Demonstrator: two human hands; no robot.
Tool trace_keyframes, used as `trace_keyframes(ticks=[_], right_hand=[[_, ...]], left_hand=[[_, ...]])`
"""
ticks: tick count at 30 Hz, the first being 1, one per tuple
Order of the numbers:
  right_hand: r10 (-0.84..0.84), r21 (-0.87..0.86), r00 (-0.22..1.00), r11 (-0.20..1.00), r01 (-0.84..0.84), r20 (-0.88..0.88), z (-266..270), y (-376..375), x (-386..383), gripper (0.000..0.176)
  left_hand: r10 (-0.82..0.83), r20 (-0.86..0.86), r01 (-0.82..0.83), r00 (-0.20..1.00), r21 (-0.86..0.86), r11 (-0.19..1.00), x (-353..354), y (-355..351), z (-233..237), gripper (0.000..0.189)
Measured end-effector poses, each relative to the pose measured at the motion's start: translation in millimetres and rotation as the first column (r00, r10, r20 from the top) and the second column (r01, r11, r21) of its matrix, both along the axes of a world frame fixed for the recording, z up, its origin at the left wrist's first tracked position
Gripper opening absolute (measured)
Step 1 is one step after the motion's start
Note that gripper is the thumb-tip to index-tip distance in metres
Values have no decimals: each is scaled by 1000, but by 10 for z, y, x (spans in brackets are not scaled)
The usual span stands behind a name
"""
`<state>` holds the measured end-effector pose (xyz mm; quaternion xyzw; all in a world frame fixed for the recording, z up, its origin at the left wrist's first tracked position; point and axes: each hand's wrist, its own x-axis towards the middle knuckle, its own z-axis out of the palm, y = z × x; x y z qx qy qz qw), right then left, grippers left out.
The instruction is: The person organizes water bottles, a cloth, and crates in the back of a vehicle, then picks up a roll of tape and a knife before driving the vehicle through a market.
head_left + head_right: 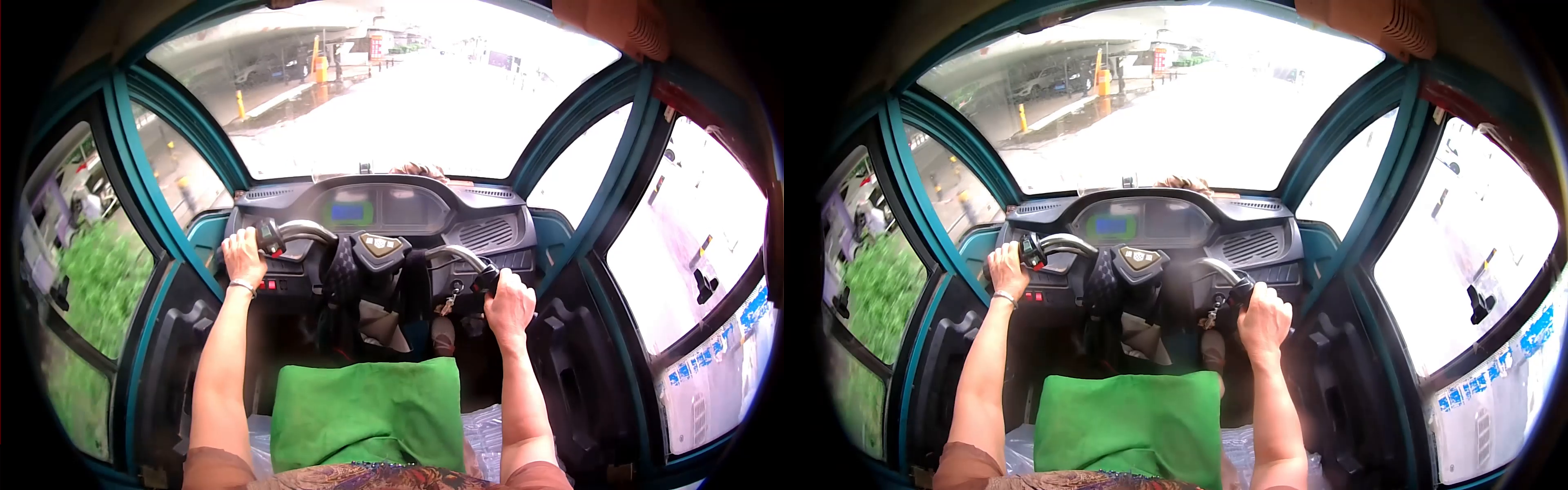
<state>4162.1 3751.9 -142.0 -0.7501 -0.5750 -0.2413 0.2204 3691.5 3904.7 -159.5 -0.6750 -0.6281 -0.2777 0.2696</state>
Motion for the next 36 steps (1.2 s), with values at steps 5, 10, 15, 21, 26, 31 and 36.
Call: trace_keyframes(ticks=[5, 10, 15, 21, 26, 31, 36], right_hand=[[21, 9, 1000, 1000, -21, 0, -10, 55, 45, 26], [33, 13, 997, 999, -34, 75, 44, 88, 70, 25], [52, 30, 996, 998, -54, 71, 50, 117, 85, 23], [42, 3, 999, 999, -42, 14, 29, 126, 193, 24], [61, 13, 998, 998, -61, 18, 57, 201, 152, 24], [70, -9, 997, 998, -70, 9, 125, 244, 142, 24], [69, -11, 998, 998, -69, 8, 130, 265, 140, 26]], left_hand=[[28, 40, -30, 999, 42, 999, 45, -76, -35, 36], [57, 34, -59, 998, 56, 997, 57, -116, -80, 37], [53, 37, -56, 998, 92, 994, 59, -161, -73, 35], [96, 46, -100, 994, 71, 992, 154, -252, -105, 34], [90, 46, -94, 995, 109, 990, 104, -234, -124, 37], [95, 86, -102, 992, 87, 991, 86, -265, -141, 38], [84, 109, -93, 990, 73, 993, 75, -290, -160, 38]])
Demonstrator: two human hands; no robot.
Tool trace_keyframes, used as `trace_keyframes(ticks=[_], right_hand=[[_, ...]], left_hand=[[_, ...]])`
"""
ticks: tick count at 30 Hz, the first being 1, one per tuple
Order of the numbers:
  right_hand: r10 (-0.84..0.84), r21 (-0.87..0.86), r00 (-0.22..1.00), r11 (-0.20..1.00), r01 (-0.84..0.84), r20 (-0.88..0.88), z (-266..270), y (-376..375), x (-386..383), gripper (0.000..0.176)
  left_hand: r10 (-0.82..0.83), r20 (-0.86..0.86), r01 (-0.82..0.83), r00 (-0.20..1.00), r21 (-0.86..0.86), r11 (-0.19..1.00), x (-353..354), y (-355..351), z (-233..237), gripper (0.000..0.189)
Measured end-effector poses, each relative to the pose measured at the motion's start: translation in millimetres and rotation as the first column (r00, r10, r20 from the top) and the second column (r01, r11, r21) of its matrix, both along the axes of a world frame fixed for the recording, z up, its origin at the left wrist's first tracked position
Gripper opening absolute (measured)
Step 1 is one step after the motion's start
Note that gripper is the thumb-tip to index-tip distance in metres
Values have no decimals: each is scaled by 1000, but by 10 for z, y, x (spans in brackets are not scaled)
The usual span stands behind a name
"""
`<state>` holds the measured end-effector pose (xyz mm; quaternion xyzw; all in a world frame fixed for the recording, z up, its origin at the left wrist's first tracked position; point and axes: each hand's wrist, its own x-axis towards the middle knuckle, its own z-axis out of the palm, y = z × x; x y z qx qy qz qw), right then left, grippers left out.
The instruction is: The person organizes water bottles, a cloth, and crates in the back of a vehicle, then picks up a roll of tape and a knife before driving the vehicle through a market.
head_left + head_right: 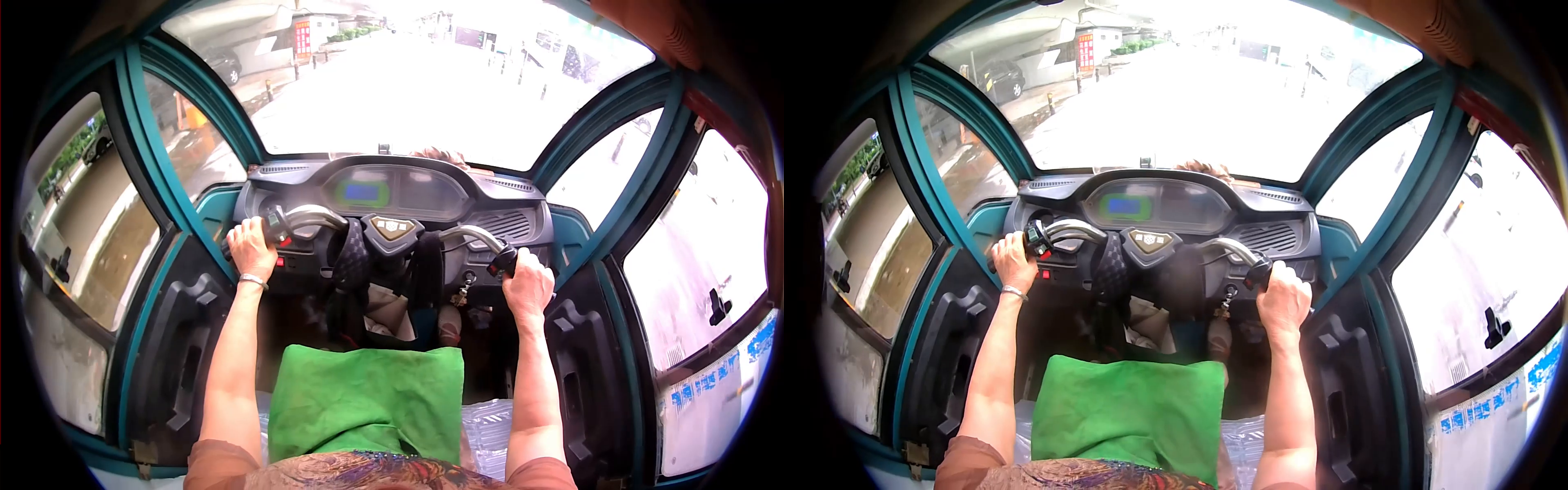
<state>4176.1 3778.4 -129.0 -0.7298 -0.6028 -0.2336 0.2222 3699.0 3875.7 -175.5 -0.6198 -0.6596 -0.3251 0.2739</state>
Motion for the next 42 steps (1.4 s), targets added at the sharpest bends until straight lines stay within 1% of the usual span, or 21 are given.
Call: trace_keyframes(ticks=[2, 7, 16, 18, 20, 25, 36, 39, 42], right_hand=[[12, 3, 1000, 1000, -12, 8, 1, -13, 46, 27], [5, -15, 1000, 1000, -5, 11, 12, 20, 54, 27], [32, 12, 999, 999, -32, 10, 22, 50, 84, 25], [39, 32, 997, 999, -41, 59, 31, 65, 77, 23], [40, 29, 997, 999, -42, 65, 30, 86, 66, 24], [50, 28, 997, 998, -52, 59, 40, 64, 101, 25], [44, 46, 997, 998, -46, 56, 20, 111, 111, 21], [63, 38, 997, 997, -65, 46, 22, 86, 110, 20], [44, 7, 999, 999, -44, 12, 33, 68, 99, 22]], left_hand=[[-1, 3, 1, 1000, -28, 1000, 31, -54, 20, 38], [-8, 2, 8, 1000, 4, 1000, 50, -83, 11, 39], [8, 11, -8, 1000, 9, 1000, 50, -105, -34, 41], [12, 6, -13, 1000, 18, 1000, 44, -97, -29, 41], [19, 6, -19, 1000, 20, 1000, 38, -121, -25, 42], [19, 14, -19, 1000, 8, 1000, 87, -142, -17, 41], [22, 16, -22, 1000, 7, 1000, 77, -152, -6, 36], [21, 7, -22, 1000, 6, 1000, 75, -136, -16, 35], [18, -8, -17, 1000, 11, 1000, 72, -142, -25, 34]])
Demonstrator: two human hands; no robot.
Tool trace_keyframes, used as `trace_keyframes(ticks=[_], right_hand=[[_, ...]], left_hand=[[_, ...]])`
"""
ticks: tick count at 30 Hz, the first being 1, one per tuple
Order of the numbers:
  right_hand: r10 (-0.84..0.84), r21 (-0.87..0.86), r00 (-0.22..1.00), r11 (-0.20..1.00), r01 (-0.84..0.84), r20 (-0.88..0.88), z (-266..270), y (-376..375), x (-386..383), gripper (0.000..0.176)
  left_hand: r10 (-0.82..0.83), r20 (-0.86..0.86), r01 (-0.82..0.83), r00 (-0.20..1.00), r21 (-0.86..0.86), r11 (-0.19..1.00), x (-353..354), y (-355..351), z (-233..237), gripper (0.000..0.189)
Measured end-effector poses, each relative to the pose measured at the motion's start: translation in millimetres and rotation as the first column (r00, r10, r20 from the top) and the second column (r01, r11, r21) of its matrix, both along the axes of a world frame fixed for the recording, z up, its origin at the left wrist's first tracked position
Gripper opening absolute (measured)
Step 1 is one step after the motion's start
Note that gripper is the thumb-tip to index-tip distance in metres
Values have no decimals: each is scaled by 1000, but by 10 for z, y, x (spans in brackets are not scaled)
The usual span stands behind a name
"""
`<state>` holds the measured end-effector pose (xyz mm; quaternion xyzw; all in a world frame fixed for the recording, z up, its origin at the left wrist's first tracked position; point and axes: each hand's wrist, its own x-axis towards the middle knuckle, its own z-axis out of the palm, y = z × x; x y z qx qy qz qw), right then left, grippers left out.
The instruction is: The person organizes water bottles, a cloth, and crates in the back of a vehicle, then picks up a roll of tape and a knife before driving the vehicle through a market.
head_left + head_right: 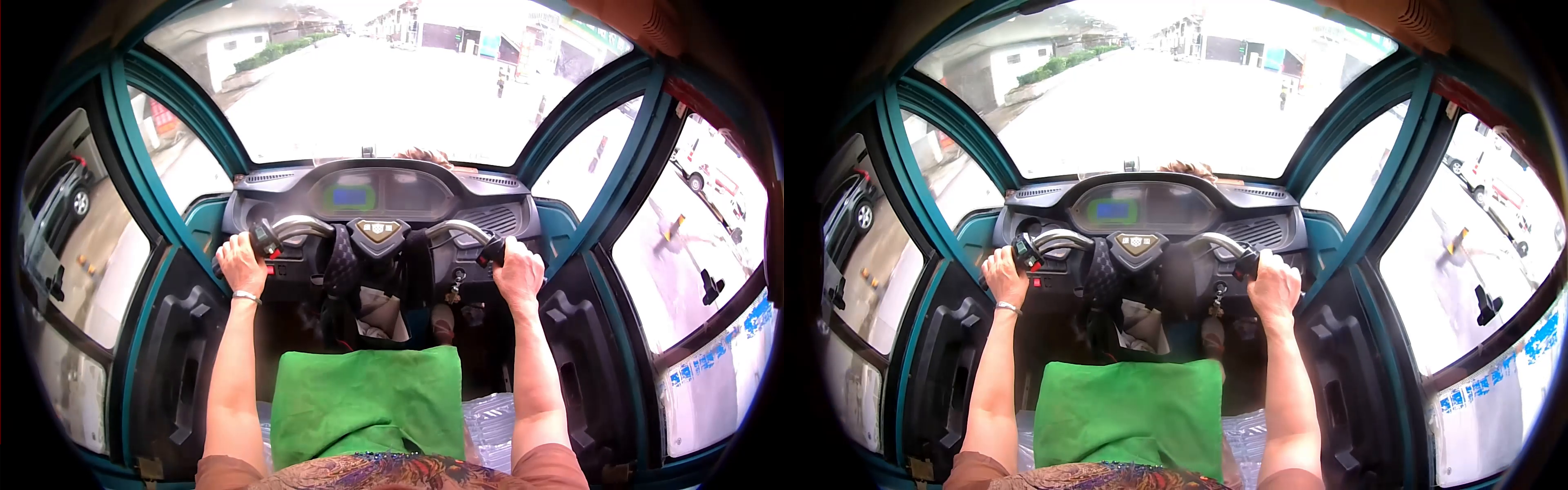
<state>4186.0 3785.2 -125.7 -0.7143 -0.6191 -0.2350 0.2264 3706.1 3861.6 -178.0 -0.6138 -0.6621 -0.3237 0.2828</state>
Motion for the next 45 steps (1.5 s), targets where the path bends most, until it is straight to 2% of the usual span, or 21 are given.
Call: trace_keyframes(ticks=[5, 11, 14, 18, 20, 22, 24, 26, 30, 33, 42, 45], right_hand=[[-9, -2, 1000, 1000, 9, -2, -18, 13, 28, 24], [-11, 13, 999, 1000, 10, 39, -53, -38, 5, 18], [-23, -8, 1000, 1000, 23, -2, -96, -20, 38, 25], [-34, -8, 999, 999, 34, -23, -112, -21, 21, 22], [-45, -28, 998, 999, 44, -37, -74, -52, 5, 21], [-17, -60, 998, 998, 13, -56, -46, -96, -16, 13], [-26, -109, 996, 994, 17, -83, 13, -92, 2, 13], [-27, -193, 986, 981, -6, -165, 43, -90, 10, 23], [-79, -238, 978, 971, 31, -194, 92, -138, -57, 24], [-73, -216, 975, 976, 27, -210, 65, -193, -92, 24], [-86, -184, 967, 982, 41, -242, -7, -260, -154, 22], [-57, -124, 981, 992, 35, -184, -99, -271, -117, 20]], left_hand=[[37, -20, -37, 999, -5, 999, -11, 30, -30, 32], [28, -41, -28, 999, -4, 1000, -26, 71, 13, 32], [19, -57, -20, 998, -17, 1000, -4, 91, 27, 31], [14, -60, -16, 998, -37, 999, -46, 119, 33, 31], [15, -84, -19, 996, -45, 999, -60, 124, 21, 32], [-12, -94, 11, 996, -17, 1000, -70, 125, 42, 33], [3, -102, -6, 995, -26, 1000, -53, 154, 54, 33], [-7, -113, 5, 994, -11, 1000, -77, 165, 62, 33], [-9, -117, 4, 993, -44, 999, -98, 241, 47, 35], [-27, -137, 20, 990, -48, 999, -129, 276, 65, 43], [-71, -151, 66, 986, -38, 997, -148, 388, 123, 37], [-55, -167, 49, 984, -43, 998, -172, 437, 91, 40]])
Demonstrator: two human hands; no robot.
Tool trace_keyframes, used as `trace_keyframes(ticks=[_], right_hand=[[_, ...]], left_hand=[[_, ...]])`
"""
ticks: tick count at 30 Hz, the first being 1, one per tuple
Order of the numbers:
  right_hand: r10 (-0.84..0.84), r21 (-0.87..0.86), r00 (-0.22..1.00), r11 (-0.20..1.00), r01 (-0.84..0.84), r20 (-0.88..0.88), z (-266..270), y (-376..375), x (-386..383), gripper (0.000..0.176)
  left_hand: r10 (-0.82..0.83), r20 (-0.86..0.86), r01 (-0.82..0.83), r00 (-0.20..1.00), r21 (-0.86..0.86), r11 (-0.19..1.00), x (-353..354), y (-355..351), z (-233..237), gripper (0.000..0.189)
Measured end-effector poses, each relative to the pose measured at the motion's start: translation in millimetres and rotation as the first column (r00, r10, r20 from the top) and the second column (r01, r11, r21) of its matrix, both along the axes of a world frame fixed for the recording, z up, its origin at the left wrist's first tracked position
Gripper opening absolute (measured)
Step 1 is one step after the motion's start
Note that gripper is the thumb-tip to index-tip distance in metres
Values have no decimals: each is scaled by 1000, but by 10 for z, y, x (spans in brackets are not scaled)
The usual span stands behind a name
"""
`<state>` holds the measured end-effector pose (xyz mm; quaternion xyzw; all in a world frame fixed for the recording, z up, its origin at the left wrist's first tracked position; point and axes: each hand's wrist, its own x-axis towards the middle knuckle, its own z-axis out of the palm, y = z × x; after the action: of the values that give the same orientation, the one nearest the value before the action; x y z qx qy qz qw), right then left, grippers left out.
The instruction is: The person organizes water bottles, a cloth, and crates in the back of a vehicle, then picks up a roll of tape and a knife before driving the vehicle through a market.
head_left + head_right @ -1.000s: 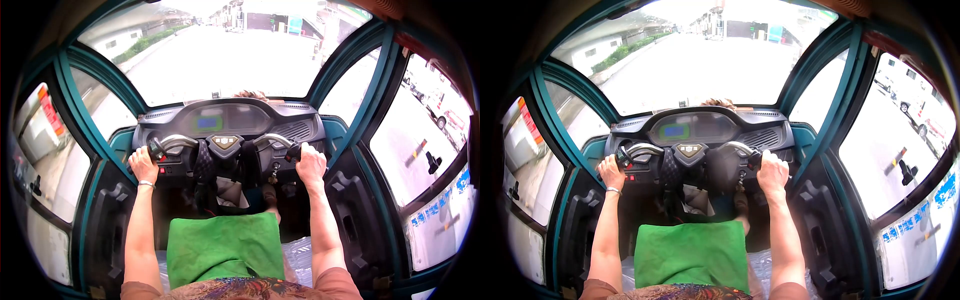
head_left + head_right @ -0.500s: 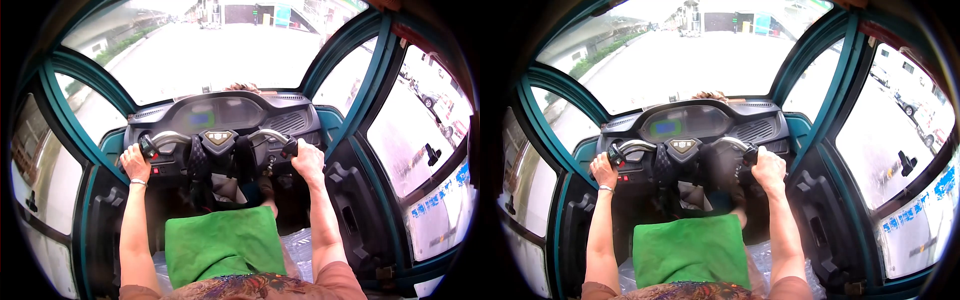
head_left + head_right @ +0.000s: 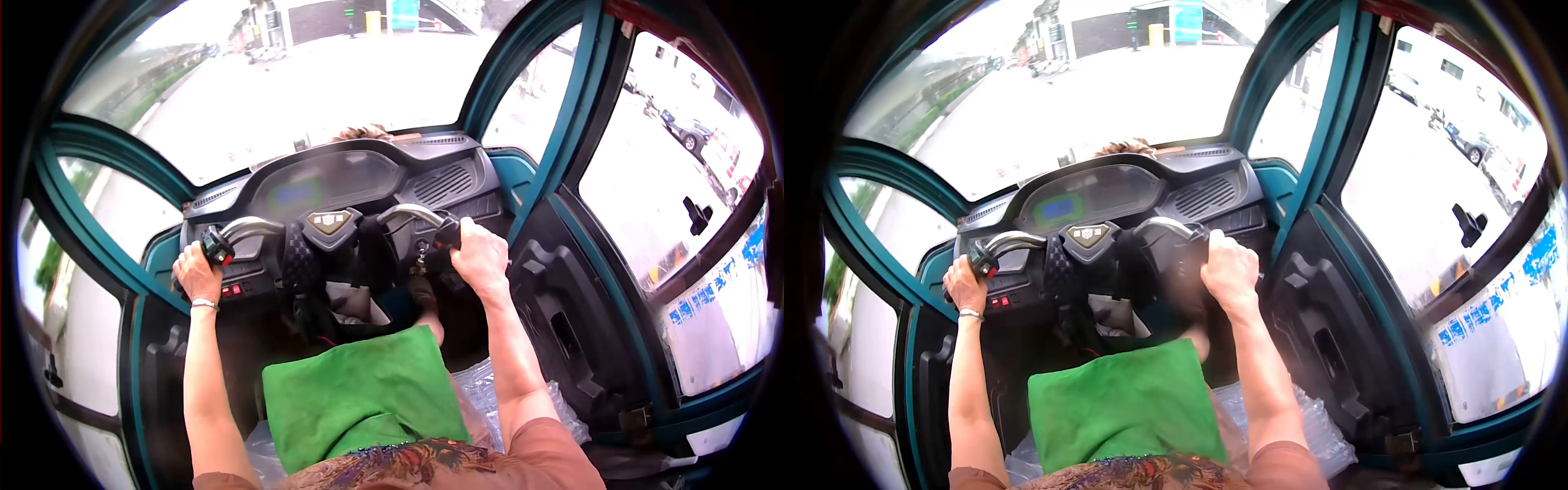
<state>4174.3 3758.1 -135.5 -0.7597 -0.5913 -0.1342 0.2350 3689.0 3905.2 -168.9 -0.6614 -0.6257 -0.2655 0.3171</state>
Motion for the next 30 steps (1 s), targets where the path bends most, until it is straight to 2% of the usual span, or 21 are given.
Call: trace_keyframes(ticks=[8, 13, 14, 17, 20, 21, 23, 27, 29, 30], right_hand=[[-3, 36, 1000, 999, 2, 22, -22, -59, -56, 17], [-23, -25, 999, 999, 21, -45, -19, -128, -124, 23], [-25, -19, 998, 1000, 24, -50, -23, -139, -123, 23], [-53, -59, 998, 997, 51, -46, 36, -209, -160, 24], [-70, -67, 996, 995, 67, -45, 2, -178, -172, 26], [-58, -87, 998, 995, 54, -40, 14, -202, -209, 26], [-65, -91, 998, 994, 64, -6, 17, -248, -254, 29], [-66, -40, 998, 997, 66, -7, -13, -257, -283, 28], [-62, -49, 998, 997, 61, -12, 4, -277, -264, 28], [-70, -56, 997, 996, 69, -17, 24, -283, -276, 27]], left_hand=[[-31, -2, 31, 1000, 0, 1000, -4, 50, 57, 38], [-65, 8, 66, 998, -38, 997, 14, 66, 115, 39], [-92, -4, 92, 996, 7, 996, -3, 97, 98, 40], [-34, 9, 35, 999, -50, 998, 3, 95, 107, 43], [-60, -23, 60, 998, 3, 998, 44, 129, 141, 45], [-63, -11, 62, 998, -62, 996, 4, 188, 171, 45], [-86, -19, 84, 996, -89, 992, -23, 230, 214, 44], [-63, -9, 63, 998, 11, 998, 4, 278, 121, 42], [-89, -20, 88, 996, -63, 994, -7, 221, 184, 42], [-107, -23, 106, 994, -43, 993, -25, 243, 175, 43]])
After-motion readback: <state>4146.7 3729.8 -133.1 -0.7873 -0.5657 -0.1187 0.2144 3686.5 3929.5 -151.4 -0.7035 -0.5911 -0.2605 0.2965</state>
